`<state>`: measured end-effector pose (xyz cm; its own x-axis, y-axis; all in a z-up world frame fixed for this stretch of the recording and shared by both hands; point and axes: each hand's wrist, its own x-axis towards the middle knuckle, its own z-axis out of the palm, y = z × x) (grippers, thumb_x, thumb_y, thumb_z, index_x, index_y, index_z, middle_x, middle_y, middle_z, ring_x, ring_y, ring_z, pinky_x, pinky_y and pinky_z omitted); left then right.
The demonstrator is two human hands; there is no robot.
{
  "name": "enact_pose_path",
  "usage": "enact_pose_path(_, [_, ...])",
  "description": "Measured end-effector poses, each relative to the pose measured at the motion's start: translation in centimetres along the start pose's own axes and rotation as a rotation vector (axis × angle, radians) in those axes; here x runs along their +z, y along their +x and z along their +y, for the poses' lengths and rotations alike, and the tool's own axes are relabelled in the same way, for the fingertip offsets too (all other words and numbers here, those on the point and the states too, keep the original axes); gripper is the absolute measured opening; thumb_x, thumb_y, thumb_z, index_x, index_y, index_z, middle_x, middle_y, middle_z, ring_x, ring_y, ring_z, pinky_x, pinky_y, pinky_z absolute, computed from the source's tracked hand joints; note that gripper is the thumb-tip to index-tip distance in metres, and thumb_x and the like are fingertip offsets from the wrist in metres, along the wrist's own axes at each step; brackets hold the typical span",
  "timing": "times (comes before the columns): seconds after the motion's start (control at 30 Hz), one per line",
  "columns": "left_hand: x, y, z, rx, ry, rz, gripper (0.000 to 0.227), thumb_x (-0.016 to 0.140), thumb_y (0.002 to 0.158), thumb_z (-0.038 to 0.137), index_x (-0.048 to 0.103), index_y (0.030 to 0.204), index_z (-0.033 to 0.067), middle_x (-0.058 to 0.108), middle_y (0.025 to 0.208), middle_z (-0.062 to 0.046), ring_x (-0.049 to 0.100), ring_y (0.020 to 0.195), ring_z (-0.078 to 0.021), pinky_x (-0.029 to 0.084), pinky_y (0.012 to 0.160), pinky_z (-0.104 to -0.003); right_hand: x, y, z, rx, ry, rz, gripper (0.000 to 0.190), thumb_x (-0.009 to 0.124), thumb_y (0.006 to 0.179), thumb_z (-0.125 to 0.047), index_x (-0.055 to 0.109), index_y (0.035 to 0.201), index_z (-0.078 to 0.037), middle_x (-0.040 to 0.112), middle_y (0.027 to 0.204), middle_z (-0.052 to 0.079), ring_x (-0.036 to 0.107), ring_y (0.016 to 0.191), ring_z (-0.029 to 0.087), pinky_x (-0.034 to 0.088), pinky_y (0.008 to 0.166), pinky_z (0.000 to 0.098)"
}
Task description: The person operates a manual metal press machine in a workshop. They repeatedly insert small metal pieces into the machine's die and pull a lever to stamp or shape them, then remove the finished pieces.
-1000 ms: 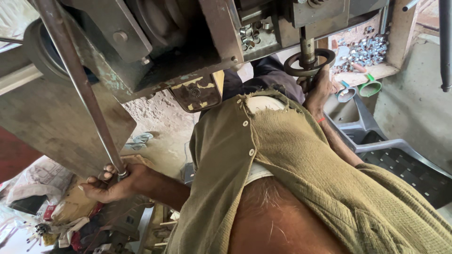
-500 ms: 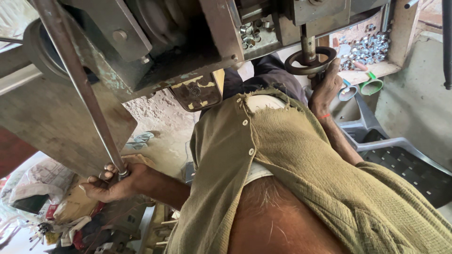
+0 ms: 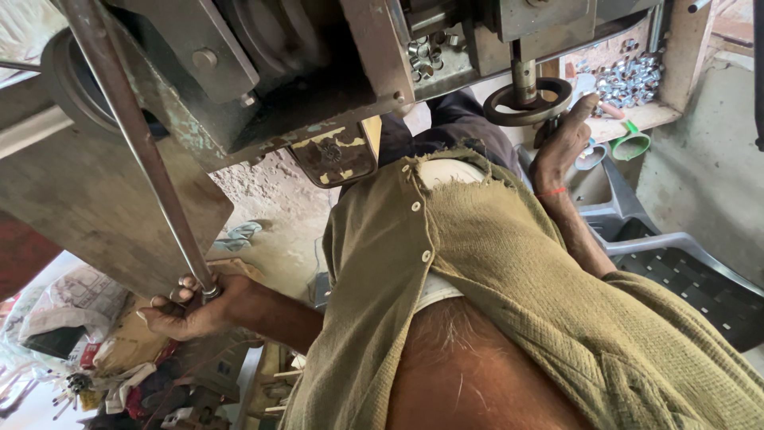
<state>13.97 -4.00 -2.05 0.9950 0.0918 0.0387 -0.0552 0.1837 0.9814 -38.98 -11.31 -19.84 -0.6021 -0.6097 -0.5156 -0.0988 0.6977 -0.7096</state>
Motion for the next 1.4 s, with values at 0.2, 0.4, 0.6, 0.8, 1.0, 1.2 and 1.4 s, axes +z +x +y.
enact_pose_path(0.2, [0.3, -0.2, 0.3, -0.014, 0.018, 0.063, 0.023, 0.072, 0.090, 0.028, 0.061, 0.084, 0.0090, 0.060, 0.082, 0.001, 0.048, 0.051, -0.0100, 0.041, 0.045, -0.025, -0.4, 0.9, 0.6, -0.006, 0.003, 0.021, 0.075, 0.032, 0.101, -0.080, 0.034, 0.063, -0.016, 0.042, 0.056, -0.001, 0.039, 0.049, 0.012, 0.033, 0.046, 0.0299])
enact_pose_path(0.4, [-0.2, 0.1, 0.0, 0.004, -0.002, 0.005, 0.025, 0.071, 0.092, 0.028, 0.059, 0.084, 0.0078, 0.057, 0.081, 0.000, 0.048, 0.052, -0.0108, 0.043, 0.048, -0.026, -0.5, 2.0, 2.0, 0.014, 0.091, 0.038, 0.072, 0.037, 0.101, -0.079, 0.033, 0.067, -0.016, 0.040, 0.058, -0.001, 0.040, 0.049, 0.011, 0.034, 0.045, 0.0301])
enact_pose_path(0.6, [0.0, 0.0, 0.1, -0.012, -0.013, 0.022, 0.024, 0.069, 0.092, 0.027, 0.060, 0.084, 0.0074, 0.058, 0.082, 0.000, 0.048, 0.052, -0.0101, 0.044, 0.048, -0.026, -0.6, 2.3, 1.7, 0.014, 0.084, 0.029, 0.073, 0.035, 0.098, -0.081, 0.040, 0.068, -0.015, 0.046, 0.058, 0.000, 0.046, 0.048, 0.011, 0.037, 0.042, 0.0292])
enact_pose_path(0.8, [0.0, 0.0, 0.1, 0.003, -0.018, -0.013, 0.025, 0.070, 0.093, 0.027, 0.060, 0.083, 0.0069, 0.060, 0.083, 0.000, 0.049, 0.051, -0.0107, 0.045, 0.047, -0.026, -0.7, 2.8, 1.9, 0.011, 0.074, 0.025, 0.077, 0.034, 0.101, -0.081, 0.037, 0.066, -0.012, 0.044, 0.057, 0.002, 0.045, 0.047, 0.012, 0.037, 0.042, 0.0298])
enact_pose_path(1.0, [-0.2, 0.0, 0.3, -0.022, -0.029, 0.006, 0.025, 0.071, 0.094, 0.027, 0.060, 0.084, 0.0070, 0.061, 0.081, -0.001, 0.051, 0.051, -0.0118, 0.046, 0.047, -0.028, -1.2, 1.2, 2.3, -0.025, -0.052, -0.053, 0.080, 0.031, 0.105, -0.077, 0.049, 0.066, -0.009, 0.050, 0.057, 0.001, 0.045, 0.048, 0.009, 0.036, 0.045, 0.0254])
enact_pose_path(1.2, [0.0, -0.1, 0.0, -0.058, -0.017, 0.015, 0.027, 0.073, 0.091, 0.031, 0.062, 0.086, 0.0078, 0.058, 0.078, 0.000, 0.051, 0.052, -0.0114, 0.042, 0.044, -0.026, 1.9, -0.5, 4.8, -0.296, -0.456, -0.574, 0.032, 0.056, 0.103, -0.034, 0.069, 0.111, -0.005, 0.074, 0.090, 0.014, 0.062, 0.063, 0.024, 0.052, 0.055, 0.0423])
enact_pose_path(1.4, [-0.8, 0.5, -0.5, 0.062, 0.016, -0.025, 0.026, 0.075, 0.092, 0.030, 0.063, 0.090, 0.0078, 0.056, 0.085, 0.001, 0.046, 0.057, -0.0092, 0.042, 0.051, -0.025, 0.9, 4.3, 1.2, -0.185, -0.681, -0.523, 0.028, 0.062, 0.103, -0.027, 0.071, 0.113, -0.003, 0.072, 0.104, 0.024, 0.068, 0.097, 0.036, 0.052, 0.082, 0.0477])
